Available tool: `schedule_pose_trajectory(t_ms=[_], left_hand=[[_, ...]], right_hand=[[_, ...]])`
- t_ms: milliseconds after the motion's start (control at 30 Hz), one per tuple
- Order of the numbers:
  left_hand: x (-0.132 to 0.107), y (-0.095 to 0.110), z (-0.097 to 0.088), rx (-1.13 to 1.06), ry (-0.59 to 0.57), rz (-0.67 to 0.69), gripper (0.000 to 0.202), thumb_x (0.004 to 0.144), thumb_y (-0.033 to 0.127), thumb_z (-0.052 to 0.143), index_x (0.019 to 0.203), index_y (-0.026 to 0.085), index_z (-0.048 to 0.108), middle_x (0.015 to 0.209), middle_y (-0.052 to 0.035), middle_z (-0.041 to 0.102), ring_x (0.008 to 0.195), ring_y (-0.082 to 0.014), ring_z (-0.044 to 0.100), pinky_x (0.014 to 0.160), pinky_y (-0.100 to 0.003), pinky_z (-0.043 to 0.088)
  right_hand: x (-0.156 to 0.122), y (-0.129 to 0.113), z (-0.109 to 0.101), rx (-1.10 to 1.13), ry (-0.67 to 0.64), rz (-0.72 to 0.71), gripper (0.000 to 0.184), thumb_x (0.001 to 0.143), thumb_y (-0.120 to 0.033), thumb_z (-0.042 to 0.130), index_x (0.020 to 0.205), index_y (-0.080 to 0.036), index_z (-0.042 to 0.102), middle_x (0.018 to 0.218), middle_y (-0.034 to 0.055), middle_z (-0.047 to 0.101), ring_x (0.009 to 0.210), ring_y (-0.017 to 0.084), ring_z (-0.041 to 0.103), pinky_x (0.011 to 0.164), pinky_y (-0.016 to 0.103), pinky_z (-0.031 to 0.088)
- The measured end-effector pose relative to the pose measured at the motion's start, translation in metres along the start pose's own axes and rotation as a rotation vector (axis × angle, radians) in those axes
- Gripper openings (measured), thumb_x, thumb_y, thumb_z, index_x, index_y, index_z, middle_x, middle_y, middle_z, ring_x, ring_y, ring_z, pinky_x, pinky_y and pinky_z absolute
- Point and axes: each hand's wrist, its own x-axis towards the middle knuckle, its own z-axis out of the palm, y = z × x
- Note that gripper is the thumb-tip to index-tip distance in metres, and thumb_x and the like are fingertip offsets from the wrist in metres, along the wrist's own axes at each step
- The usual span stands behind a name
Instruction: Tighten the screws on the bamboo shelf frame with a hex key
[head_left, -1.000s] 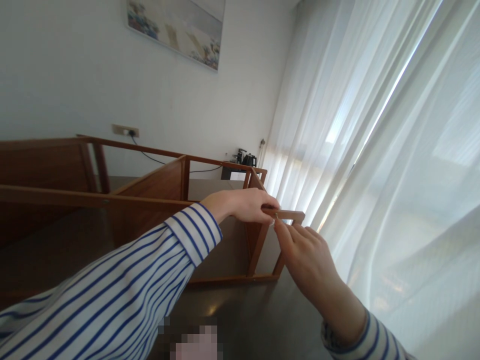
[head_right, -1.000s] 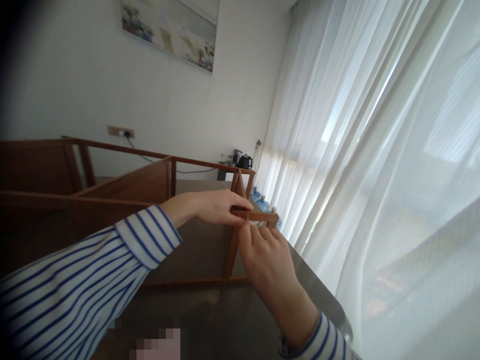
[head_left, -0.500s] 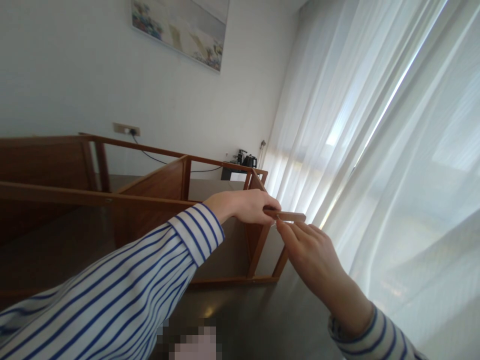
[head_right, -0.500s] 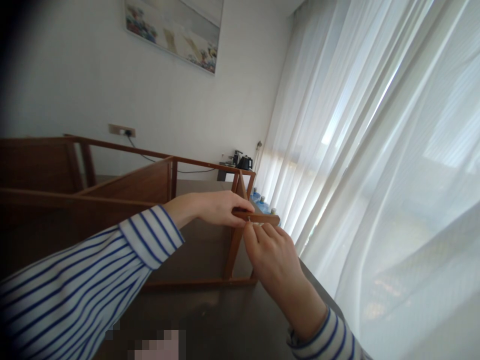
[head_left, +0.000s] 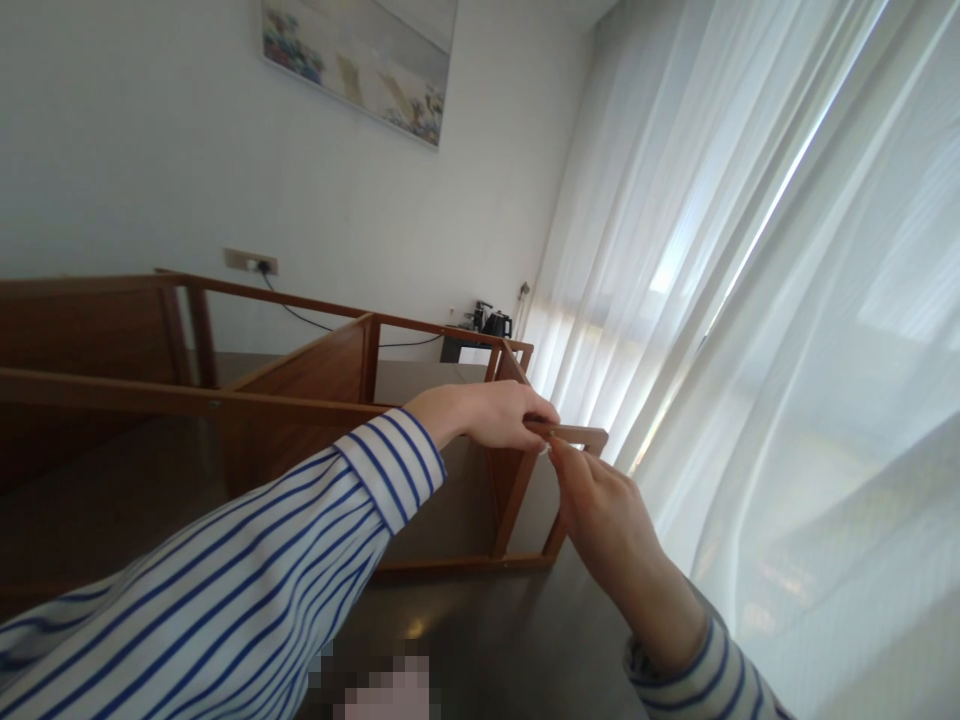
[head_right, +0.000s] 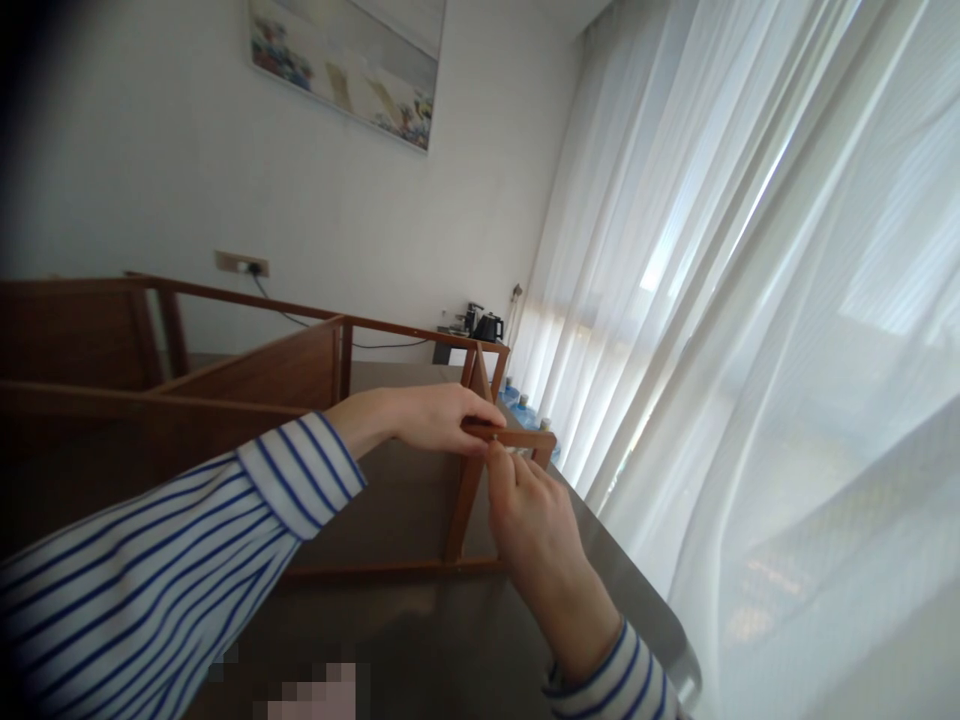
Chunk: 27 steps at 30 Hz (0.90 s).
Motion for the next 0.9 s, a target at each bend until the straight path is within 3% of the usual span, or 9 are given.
schedule_pose_trajectory(t_ms=[267, 533, 900], left_hand=[[0.001, 0.0, 0.0, 0.016, 0.008, 0.005, 0.034, 0.078, 0.046, 0.054, 0.103, 0.025, 0.063, 0.092, 0.0002, 0.066, 0.08, -0.0156, 0.058, 0.069, -0.024, 0.04], [-0.002, 0.004, -0.002, 0.006, -0.008, 0.001, 0.031, 0.078, 0.045, 0.053, 0.098, 0.025, 0.063, 0.088, 0.0004, 0.064, 0.076, -0.0154, 0.058, 0.063, -0.024, 0.039], [0.0, 0.0, -0.001, 0.004, 0.004, 0.014, 0.031, 0.079, 0.044, 0.054, 0.101, 0.025, 0.063, 0.091, -0.0001, 0.066, 0.079, -0.0157, 0.058, 0.067, -0.024, 0.04]], right_hand=[[-0.001, -0.012, 0.005, 0.177, 0.026, 0.245, 0.026, 0.09, -0.01, 0.038, 0.108, -0.015, 0.056, 0.081, 0.0062, 0.071, 0.07, 0.016, 0.069, 0.06, 0.023, 0.052], [0.0, -0.013, 0.002, 0.217, 0.002, 0.277, 0.025, 0.089, -0.009, 0.04, 0.105, -0.014, 0.058, 0.079, 0.0067, 0.071, 0.07, 0.017, 0.069, 0.06, 0.024, 0.052], [0.005, -0.019, -0.002, 0.271, -0.033, 0.353, 0.021, 0.092, -0.016, 0.041, 0.104, -0.016, 0.058, 0.074, 0.0043, 0.07, 0.067, 0.017, 0.068, 0.056, 0.023, 0.049]])
